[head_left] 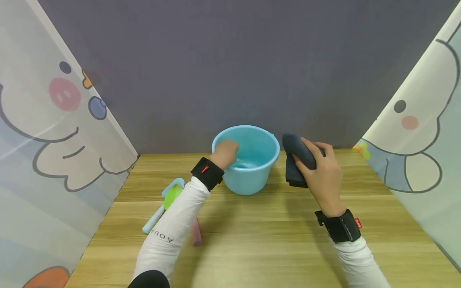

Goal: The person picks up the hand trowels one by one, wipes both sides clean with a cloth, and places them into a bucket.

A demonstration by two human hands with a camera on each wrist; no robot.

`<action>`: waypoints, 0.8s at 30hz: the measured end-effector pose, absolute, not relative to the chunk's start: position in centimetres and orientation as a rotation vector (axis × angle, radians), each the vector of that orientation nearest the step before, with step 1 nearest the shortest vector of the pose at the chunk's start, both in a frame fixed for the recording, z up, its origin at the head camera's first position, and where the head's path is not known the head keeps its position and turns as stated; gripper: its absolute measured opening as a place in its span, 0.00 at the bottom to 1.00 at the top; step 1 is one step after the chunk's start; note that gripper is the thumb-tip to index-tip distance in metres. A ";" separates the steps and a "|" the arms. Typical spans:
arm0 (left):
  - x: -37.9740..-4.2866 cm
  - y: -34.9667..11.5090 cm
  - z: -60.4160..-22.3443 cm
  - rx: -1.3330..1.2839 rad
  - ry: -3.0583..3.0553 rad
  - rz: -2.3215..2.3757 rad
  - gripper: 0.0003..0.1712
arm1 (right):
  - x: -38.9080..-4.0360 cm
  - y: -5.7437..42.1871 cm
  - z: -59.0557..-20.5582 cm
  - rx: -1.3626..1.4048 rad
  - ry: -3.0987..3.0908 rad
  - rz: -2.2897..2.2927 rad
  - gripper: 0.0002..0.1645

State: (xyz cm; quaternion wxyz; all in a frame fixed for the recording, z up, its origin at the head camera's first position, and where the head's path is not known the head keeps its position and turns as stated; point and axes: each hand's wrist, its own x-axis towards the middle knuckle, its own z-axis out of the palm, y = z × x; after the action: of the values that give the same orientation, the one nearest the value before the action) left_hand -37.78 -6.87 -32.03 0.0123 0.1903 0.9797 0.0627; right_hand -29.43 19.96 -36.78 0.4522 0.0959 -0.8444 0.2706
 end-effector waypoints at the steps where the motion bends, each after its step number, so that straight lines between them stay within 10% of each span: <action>1: -37.8 -6.8 -32.1 0.587 3.039 0.179 0.07 | -29.4 20.0 -36.8 0.237 -2.084 0.663 0.37; 24: -38.0 -5.4 -32.0 0.397 2.985 -0.068 0.25 | -29.4 20.0 -37.0 0.270 -2.084 0.612 0.38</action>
State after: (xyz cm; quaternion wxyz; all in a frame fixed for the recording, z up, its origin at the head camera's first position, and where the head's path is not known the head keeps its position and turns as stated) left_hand -37.95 -5.42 -32.02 0.0646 0.1314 0.9890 -0.0225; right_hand -29.38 20.04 -36.95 0.4588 0.1095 -0.8460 0.2485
